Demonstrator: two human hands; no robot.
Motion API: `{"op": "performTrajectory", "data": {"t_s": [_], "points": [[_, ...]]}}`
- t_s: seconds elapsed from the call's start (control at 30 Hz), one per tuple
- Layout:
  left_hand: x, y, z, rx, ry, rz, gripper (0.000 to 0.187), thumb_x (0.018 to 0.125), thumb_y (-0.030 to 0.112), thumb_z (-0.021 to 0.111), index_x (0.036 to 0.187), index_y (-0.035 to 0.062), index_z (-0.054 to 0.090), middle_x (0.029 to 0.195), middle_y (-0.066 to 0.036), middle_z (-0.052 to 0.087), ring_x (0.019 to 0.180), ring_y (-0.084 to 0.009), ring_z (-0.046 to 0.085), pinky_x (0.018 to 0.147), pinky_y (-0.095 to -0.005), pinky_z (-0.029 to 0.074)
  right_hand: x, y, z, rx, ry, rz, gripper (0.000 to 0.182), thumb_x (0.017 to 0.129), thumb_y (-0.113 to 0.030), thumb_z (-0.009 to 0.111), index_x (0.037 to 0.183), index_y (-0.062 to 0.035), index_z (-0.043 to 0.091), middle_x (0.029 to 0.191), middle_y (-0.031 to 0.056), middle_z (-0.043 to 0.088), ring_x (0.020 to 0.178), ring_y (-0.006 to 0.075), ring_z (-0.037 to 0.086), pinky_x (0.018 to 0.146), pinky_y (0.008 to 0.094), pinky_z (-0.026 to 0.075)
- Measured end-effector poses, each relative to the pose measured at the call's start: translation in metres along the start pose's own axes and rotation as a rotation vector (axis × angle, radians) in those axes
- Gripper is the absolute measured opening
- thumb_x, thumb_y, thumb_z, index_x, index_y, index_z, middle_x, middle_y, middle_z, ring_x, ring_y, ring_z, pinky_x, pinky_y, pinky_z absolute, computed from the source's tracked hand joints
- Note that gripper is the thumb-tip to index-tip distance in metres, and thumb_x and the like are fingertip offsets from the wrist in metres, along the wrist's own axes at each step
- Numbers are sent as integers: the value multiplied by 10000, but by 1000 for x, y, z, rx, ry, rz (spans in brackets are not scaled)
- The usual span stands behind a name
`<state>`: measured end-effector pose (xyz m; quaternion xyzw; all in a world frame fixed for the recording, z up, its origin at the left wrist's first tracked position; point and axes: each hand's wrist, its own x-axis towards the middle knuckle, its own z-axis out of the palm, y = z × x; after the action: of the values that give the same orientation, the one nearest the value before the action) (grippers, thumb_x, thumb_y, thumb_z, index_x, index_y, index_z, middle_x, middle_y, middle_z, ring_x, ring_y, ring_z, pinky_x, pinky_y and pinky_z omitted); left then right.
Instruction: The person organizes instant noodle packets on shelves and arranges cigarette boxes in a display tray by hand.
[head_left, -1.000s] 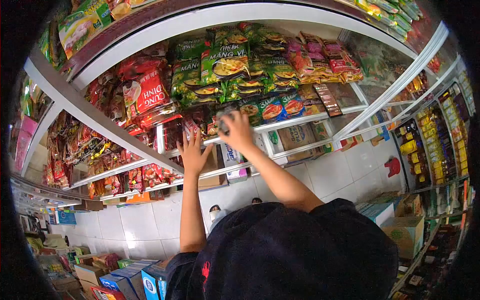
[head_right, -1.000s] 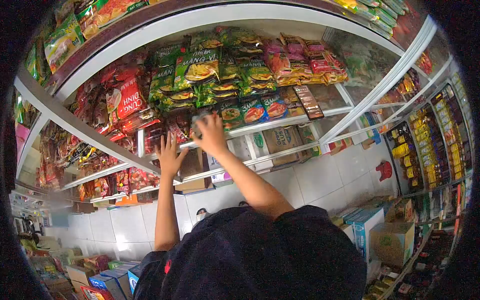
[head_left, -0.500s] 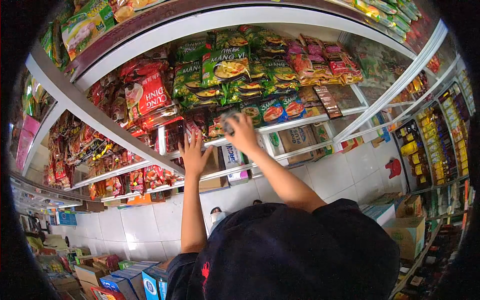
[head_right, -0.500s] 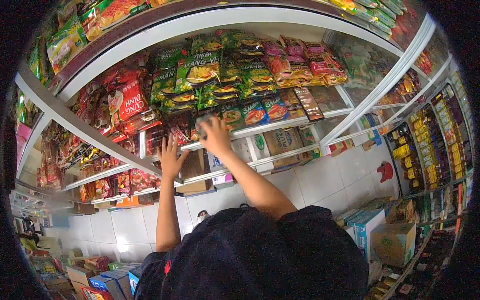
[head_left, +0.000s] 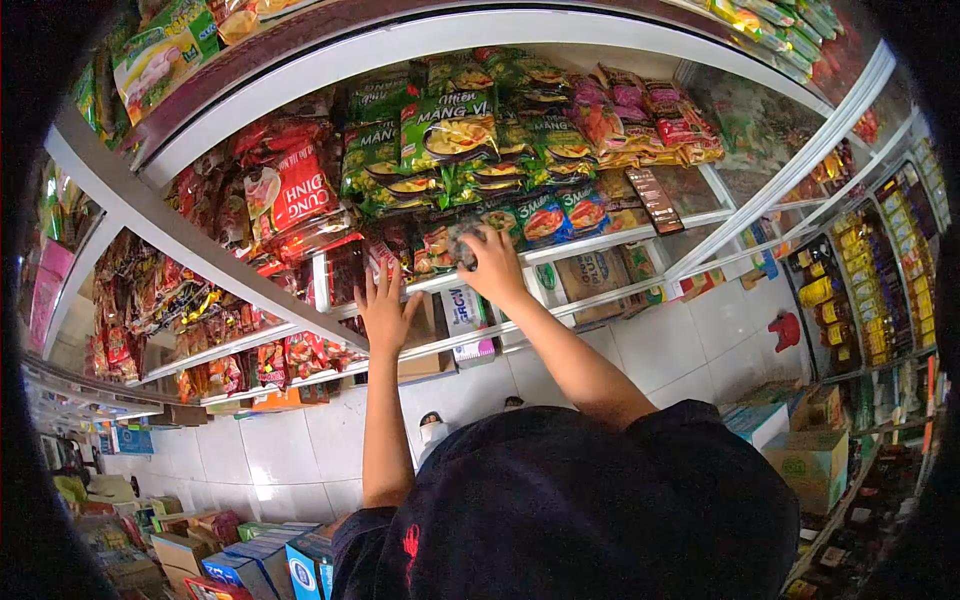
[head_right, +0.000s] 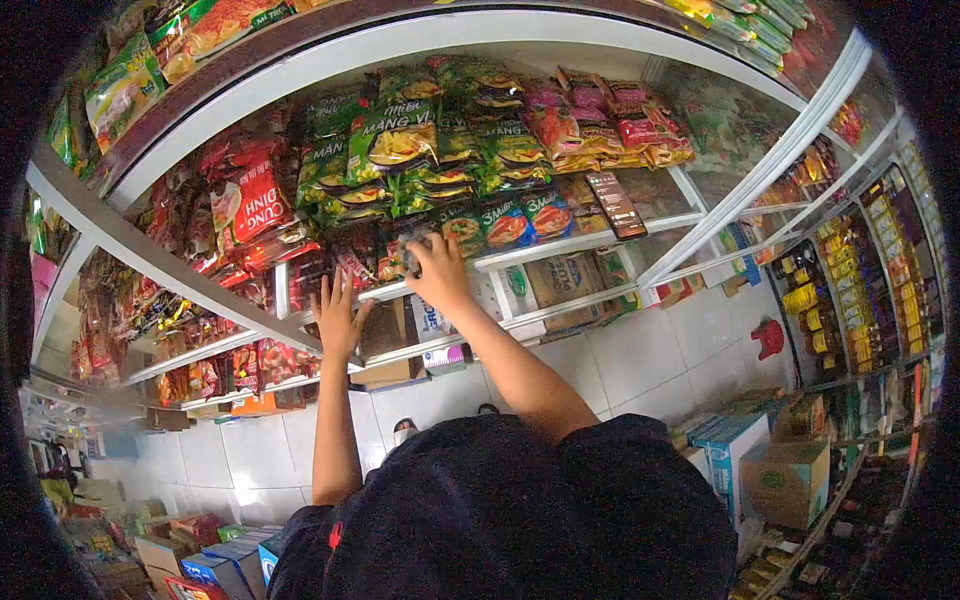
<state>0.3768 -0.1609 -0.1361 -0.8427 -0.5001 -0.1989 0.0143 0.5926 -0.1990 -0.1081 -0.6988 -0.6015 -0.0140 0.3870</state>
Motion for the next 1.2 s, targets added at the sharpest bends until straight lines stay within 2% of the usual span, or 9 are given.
{"op": "performTrajectory", "data": {"t_s": [0.13, 0.23, 0.43, 0.6, 0.7, 0.8, 0.93, 1.07, 1.2], "points": [[0, -2, 0, -16, 17, 14, 635, 817, 479, 501, 1339, 155, 342, 1376, -90, 338, 1273, -337, 274, 1029, -532, 152, 12, 44, -38, 58, 47, -108, 408, 553, -112, 718, 941, -75, 599, 957, 126, 591, 897, 295, 551, 798, 397, 442], [-1, -1, 0, -2, 10, 9, 635, 819, 482, 496, 1334, 143, 347, 1376, -91, 337, 1275, -337, 270, 1029, -532, 152, 17, 98, -63, -206, 270, 100, 371, 581, -149, 742, 910, -50, 602, 866, 136, 602, 827, 307, 563, 729, 386, 452], [0, 1, -1, -9, 25, 3, 626, 819, 466, 503, 1319, 116, 364, 1395, -89, 308, 1281, -334, 259, 1032, -532, 150, -4, -27, 12, -13, 8, -44, 414, 576, -110, 715, 970, -100, 588, 999, 134, 558, 961, 302, 515, 837, 407, 401], [-1, -1, -3, -27, 25, 30, 612, 822, 454, 504, 1317, 118, 371, 1389, -101, 314, 1270, -345, 272, 1021, -542, 168, 16, 26, -29, 165, -158, -145, 410, 571, -108, 703, 963, -88, 583, 957, 121, 576, 962, 300, 515, 861, 400, 398], [-1, 2, -6, -55, 33, 13, 590, 821, 422, 522, 1312, 126, 382, 1380, -102, 330, 1269, -343, 277, 1020, -541, 169, 21, 89, -54, -69, 184, 201, 375, 566, -91, 700, 925, -91, 592, 888, 116, 574, 886, 296, 522, 790, 400, 396], [-1, 2, -4, -31, 43, 13, 608, 825, 445, 505, 1318, 116, 370, 1378, -112, 330, 1254, -362, 291, 1012, -551, 173, 19, 41, -14, -104, 208, -31, 326, 583, -117, 702, 888, -95, 587, 858, 106, 562, 857, 298, 519, 779, 402, 389], [-1, -3, 0, -22, 49, 45, 608, 825, 432, 512, 1318, 108, 368, 1378, -119, 324, 1264, -359, 274, 1012, -555, 171, -8, -73, 40, 39, -105, -129, 393, 612, -167, 693, 990, -130, 596, 1049, 155, 548, 1036, 318, 487, 900, 434, 381], [-2, -4, -6, -67, 39, 63, 607, 825, 404, 521, 1319, 93, 357, 1372, -106, 330, 1263, -344, 275, 1005, -546, 193, 17, 9, 3, 153, -110, -85, 417, 593, -151, 734, 981, -89, 597, 995, 146, 573, 993, 313, 506, 856, 415, 400], [-9, -1, -9, 10, 30, 58, 636, 815, 393, 539, 1331, 86, 330, 1374, -86, 330, 1272, -292, 274, 1020, -515, 188, 23, 54, -40, -18, 44, 264, 422, 556, -132, 755, 939, -55, 596, 914, 114, 603, 931, 290, 532, 810, 395, 413]]}}
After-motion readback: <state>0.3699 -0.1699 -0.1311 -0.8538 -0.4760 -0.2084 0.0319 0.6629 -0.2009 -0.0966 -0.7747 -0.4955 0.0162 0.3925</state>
